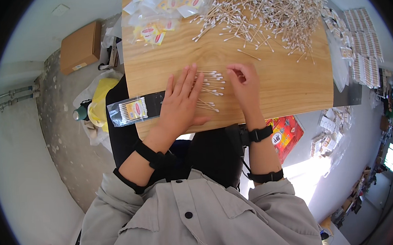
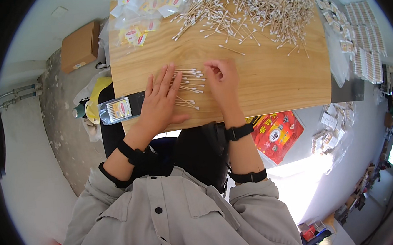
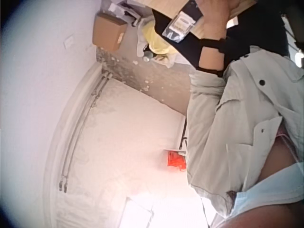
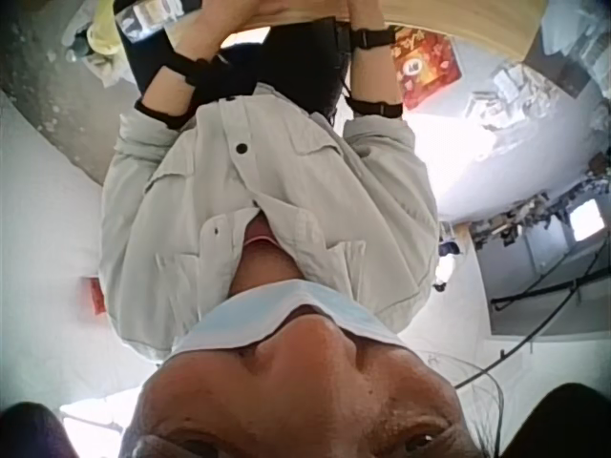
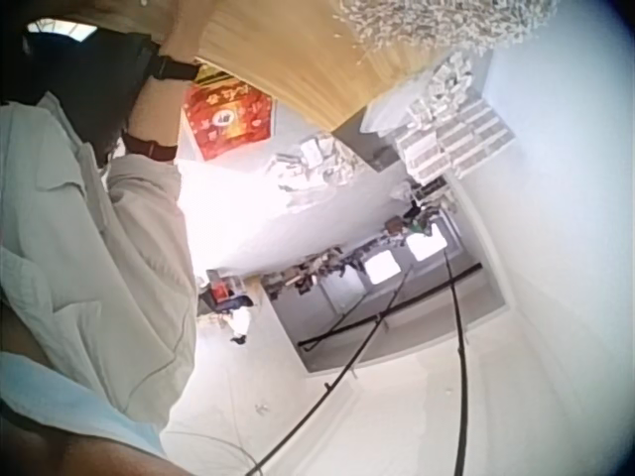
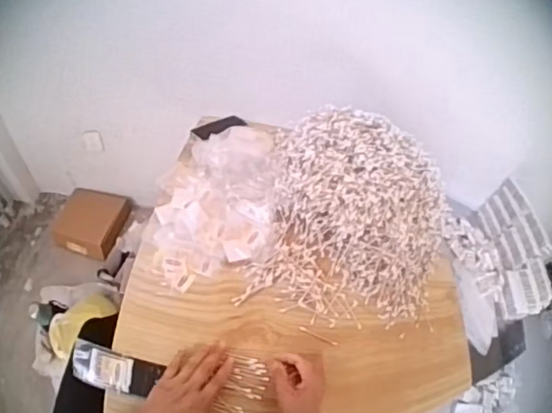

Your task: The person sits at a wooden table and manually arranges loose cotton swabs into neat rows. They then place these rows into small, clear plastic packaging sleeves. The person seals the sleeves and places the finished packages on the table.

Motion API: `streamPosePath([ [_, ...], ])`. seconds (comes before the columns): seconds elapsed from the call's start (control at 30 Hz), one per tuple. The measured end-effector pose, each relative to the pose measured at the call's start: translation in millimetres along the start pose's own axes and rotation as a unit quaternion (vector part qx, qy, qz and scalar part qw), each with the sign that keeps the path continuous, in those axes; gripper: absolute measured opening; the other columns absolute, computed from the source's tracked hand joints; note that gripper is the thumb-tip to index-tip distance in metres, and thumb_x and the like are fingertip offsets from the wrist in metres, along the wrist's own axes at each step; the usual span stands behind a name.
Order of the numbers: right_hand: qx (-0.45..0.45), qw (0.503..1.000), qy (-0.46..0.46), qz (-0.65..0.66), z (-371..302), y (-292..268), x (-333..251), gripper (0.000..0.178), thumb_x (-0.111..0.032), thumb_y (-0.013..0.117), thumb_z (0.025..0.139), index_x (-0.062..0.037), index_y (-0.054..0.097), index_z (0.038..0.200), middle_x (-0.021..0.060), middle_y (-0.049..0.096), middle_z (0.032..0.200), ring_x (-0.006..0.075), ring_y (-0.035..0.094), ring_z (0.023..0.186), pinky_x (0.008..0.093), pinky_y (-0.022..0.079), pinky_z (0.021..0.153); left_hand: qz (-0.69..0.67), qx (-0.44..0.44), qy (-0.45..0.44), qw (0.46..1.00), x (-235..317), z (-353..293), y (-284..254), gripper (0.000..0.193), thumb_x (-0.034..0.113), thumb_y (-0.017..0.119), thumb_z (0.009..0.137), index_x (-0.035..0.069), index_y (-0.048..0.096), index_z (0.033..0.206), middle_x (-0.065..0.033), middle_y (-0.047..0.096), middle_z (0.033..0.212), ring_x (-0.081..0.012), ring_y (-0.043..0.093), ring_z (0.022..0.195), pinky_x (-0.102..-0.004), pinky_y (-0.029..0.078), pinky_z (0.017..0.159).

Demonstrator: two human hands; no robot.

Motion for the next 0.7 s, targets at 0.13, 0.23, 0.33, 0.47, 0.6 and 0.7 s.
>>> streamPosePath([
  [0.13, -0.09, 0.993, -0.031, -0.064, -29, -2, -28, 0.02, -0.007, 0.073, 0.078, -0.0105, 0.071, 0.098, 0.0068, 0.057, 0.086, 0.0217, 0.061, 0.082, 0.0336, 0.05, 0.069, 0.004, -0.01, 0.013, 1.0, 1, -13, 1, 0.119, 0.057, 0.08, 0.06, 0.001, 0.027, 0.151, -0.0154, 0.023, 0.16, -0.0293, 0.02, 0.149, -0.0513, 0.015, 0.119],
  [0.23, -0.091, 0.99, -0.059, -0.094, -38, 7, -28, 0.019, -0.007, 0.074, 0.076, -0.0111, 0.07, 0.094, 0.0072, 0.057, 0.086, 0.0246, 0.06, 0.082, 0.0365, 0.05, 0.07, 0.005, -0.002, 0.012, 1.0, 0, -18, 9, 0.119, 0.058, 0.079, 0.06, 0.0, 0.028, 0.151, -0.0157, 0.023, 0.16, -0.0292, 0.019, 0.15, -0.0519, 0.015, 0.119],
  [0.33, -0.082, 0.986, -0.078, -0.121, -39, 8, -26, 0.017, -0.008, 0.074, 0.075, -0.0104, 0.069, 0.09, 0.0075, 0.057, 0.087, 0.0267, 0.06, 0.083, 0.0377, 0.05, 0.07, 0.011, 0.003, 0.012, 1.0, 1, -19, 10, 0.119, 0.059, 0.078, 0.06, 0.0, 0.027, 0.151, -0.0155, 0.023, 0.16, -0.0292, 0.02, 0.15, -0.0525, 0.015, 0.119],
  [0.47, -0.081, 0.98, -0.116, -0.139, -41, 8, -33, 0.015, -0.007, 0.074, 0.074, -0.0091, 0.067, 0.088, 0.0073, 0.058, 0.088, 0.0273, 0.06, 0.084, 0.0378, 0.05, 0.07, 0.011, 0.002, 0.008, 1.0, 0, -20, 12, 0.119, 0.06, 0.077, 0.061, 0.0, 0.027, 0.151, -0.0155, 0.023, 0.16, -0.0292, 0.019, 0.15, -0.0527, 0.015, 0.119],
  [0.6, -0.062, 0.986, -0.094, -0.121, -45, 7, -31, 0.013, -0.007, 0.073, 0.076, -0.0091, 0.067, 0.088, 0.0069, 0.058, 0.089, 0.027, 0.06, 0.083, 0.0374, 0.05, 0.069, 0.013, -0.002, 0.008, 1.0, 0, -20, 13, 0.118, 0.06, 0.077, 0.062, 0.0, 0.026, 0.152, -0.0154, 0.022, 0.16, -0.0291, 0.019, 0.15, -0.0526, 0.015, 0.119],
  [0.7, -0.049, 0.992, -0.05, -0.109, -49, 8, -28, 0.012, -0.007, 0.073, 0.078, -0.0093, 0.067, 0.088, 0.0063, 0.059, 0.088, 0.0266, 0.061, 0.083, 0.0371, 0.05, 0.069, 0.013, 0.003, 0.011, 1.0, 0, -21, 13, 0.118, 0.06, 0.076, 0.063, 0.001, 0.026, 0.152, -0.0152, 0.022, 0.161, -0.029, 0.019, 0.15, -0.0526, 0.014, 0.119],
])
Point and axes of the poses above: each hand's wrist, its own z-axis towards the middle knuckle, its own y-axis out of the palm, x = y × z, the point moved 6 cm from there along z, towards the middle knuckle
